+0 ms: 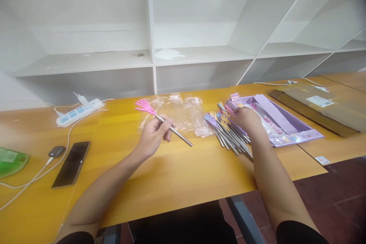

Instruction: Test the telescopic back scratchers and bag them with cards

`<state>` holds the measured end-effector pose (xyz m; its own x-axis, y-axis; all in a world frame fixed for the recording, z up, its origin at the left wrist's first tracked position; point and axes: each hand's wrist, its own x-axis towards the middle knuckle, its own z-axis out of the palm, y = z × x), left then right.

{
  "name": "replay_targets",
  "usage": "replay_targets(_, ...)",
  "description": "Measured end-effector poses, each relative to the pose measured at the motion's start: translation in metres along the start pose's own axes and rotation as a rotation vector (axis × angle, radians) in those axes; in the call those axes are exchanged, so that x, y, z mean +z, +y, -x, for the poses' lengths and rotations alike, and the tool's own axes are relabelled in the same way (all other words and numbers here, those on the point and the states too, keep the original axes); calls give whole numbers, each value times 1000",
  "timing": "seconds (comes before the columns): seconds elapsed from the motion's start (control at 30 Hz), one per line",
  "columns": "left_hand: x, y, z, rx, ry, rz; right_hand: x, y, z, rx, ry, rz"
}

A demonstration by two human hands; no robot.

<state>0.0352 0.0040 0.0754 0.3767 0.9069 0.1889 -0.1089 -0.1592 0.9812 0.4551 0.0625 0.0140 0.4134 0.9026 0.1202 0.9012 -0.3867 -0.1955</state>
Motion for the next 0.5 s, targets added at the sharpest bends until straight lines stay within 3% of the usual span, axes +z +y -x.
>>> replay_targets(0.1,-6,5,-1,71,24,19,-27,-16,11,-35,37,-58)
replay_targets(0.2,-15,15,-1,158,61,65,-63,-40,34,-190,-30,-175)
replay_targets(0.37,-32,39,3,309,193,71,-121,-100,85,-722,-265,-335)
replay_targets(0.5,-42,56,11,407,252,49,-139,-148,113,-984,-310,-417)
